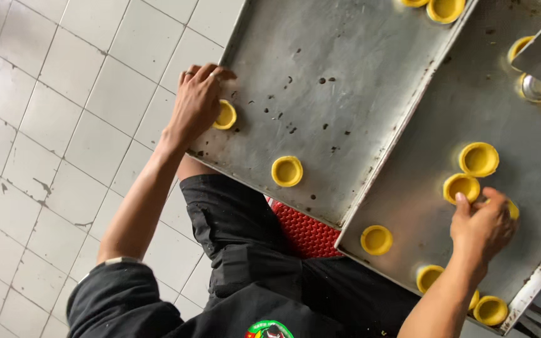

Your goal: The person organizes yellow tart shells on metal trays by hand, moving them from a collection area beneath a machine and arranging them into rows on baking trays.

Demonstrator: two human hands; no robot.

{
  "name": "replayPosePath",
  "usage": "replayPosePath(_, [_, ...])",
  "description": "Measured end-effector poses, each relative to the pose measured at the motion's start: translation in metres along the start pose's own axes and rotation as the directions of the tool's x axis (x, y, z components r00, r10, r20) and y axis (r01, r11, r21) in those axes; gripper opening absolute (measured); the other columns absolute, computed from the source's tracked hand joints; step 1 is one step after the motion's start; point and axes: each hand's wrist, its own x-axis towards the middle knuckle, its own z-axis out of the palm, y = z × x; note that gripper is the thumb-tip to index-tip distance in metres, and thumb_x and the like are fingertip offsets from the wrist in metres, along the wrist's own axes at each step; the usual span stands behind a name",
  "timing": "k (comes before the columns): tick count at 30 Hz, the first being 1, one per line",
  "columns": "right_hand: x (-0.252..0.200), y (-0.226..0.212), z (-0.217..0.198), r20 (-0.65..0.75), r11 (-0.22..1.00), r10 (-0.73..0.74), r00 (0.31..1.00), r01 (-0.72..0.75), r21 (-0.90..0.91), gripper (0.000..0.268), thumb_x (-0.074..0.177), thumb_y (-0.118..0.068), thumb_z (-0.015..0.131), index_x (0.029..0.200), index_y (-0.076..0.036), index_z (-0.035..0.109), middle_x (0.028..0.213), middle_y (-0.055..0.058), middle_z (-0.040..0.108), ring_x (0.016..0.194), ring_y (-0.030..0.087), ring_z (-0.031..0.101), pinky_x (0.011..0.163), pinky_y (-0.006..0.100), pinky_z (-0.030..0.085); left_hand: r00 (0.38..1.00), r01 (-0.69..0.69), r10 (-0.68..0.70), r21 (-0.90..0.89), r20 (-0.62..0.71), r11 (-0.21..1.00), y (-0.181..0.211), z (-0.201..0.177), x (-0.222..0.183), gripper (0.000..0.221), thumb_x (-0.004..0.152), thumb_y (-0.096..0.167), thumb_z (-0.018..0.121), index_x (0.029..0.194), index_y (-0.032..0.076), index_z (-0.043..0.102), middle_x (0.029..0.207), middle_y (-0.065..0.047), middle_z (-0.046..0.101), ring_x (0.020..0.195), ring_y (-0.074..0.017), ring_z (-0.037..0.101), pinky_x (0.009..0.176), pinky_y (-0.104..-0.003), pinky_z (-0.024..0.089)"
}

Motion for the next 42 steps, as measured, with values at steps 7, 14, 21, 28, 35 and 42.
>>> replayPosePath(7, [-0.016,-0.057,-0.034,0.354,0.700,0.233,0.906,-0.409,0.586,0.029,0.105,-0.010,0.076,0.127,-0.002,0.058,0.117,0.022,0.073,0.105,0.022,0.071,0.093,0.034,0.055,0.986,-0.163,0.163,0.020,0.022,0.986,-0.032,0.000,-0.057,0.039,0.106,0.015,0.063,0.144,0.019,0.067,0.138,-0.005,0.064,0.117,-0.0285,0.054,0.103,-0.047,0.030])
replayPosePath(14, [0.063,-0.097,-0.019,0.150,0.696,0.055,0.987,-0.145,0.704,0.026,0.116,-0.024,0.074,0.132,-0.010,0.060,0.118,0.016,0.073,0.109,0.021,0.072,0.094,0.031,0.056,0.973,-0.230,0.232,-0.176,-0.010,0.957,-0.045,0.028,-0.015,0.024,0.101,0.034,0.076,0.107,0.011,0.080,0.113,-0.005,0.071,0.108,-0.0243,0.052,0.097,-0.041,0.036])
replayPosePath(21, [0.091,-0.054,0.010,-0.025,0.937,0.246,0.969,-0.231,0.262,0.043,0.100,-0.041,0.090,0.119,-0.009,0.069,0.109,0.018,0.074,0.089,0.038,0.071,0.075,0.050,0.056,0.993,-0.052,0.054,-0.027,0.101,0.998,-0.036,0.021,-0.025,0.021,0.105,0.035,0.072,0.110,0.015,0.075,0.110,-0.005,0.061,0.102,-0.0291,0.054,0.100,-0.049,0.029])
replayPosePath(28, [0.036,-0.104,-0.017,0.298,0.591,0.202,0.933,-0.359,0.722,0.028,0.107,-0.022,0.080,0.122,-0.014,0.059,0.110,0.015,0.075,0.098,0.013,0.071,0.090,0.027,0.059,0.956,-0.292,0.295,0.133,-0.005,0.947,-0.027,0.005,-0.077,0.032,0.113,0.022,0.050,0.139,0.015,0.067,0.145,-0.003,0.065,0.132,-0.0306,0.054,0.109,-0.049,0.033])
replayPosePath(35, [0.003,-0.293,-0.047,-0.102,0.724,-0.458,0.883,0.437,0.534,0.030,0.098,-0.026,0.084,0.122,-0.013,0.070,0.112,0.005,0.066,0.106,0.028,0.067,0.096,0.044,0.050,0.976,0.078,-0.043,0.161,-0.214,0.984,-0.006,0.010,-0.100,0.022,0.108,0.041,0.065,0.118,0.023,0.073,0.122,-0.007,0.055,0.112,-0.0292,0.042,0.097,-0.042,0.030])
replayPosePath(42, [0.003,-0.412,0.055,-0.180,0.485,-0.768,0.614,0.742,0.463,0.031,0.104,-0.026,0.069,0.134,-0.020,0.072,0.122,0.003,0.071,0.116,0.026,0.067,0.098,0.040,0.051,0.950,0.181,-0.137,0.138,-0.280,0.974,-0.007,0.047,-0.074,0.023,0.097,0.041,0.076,0.100,0.021,0.064,0.113,-0.004,0.044,0.101,-0.0291,0.035,0.088,-0.044,0.025])
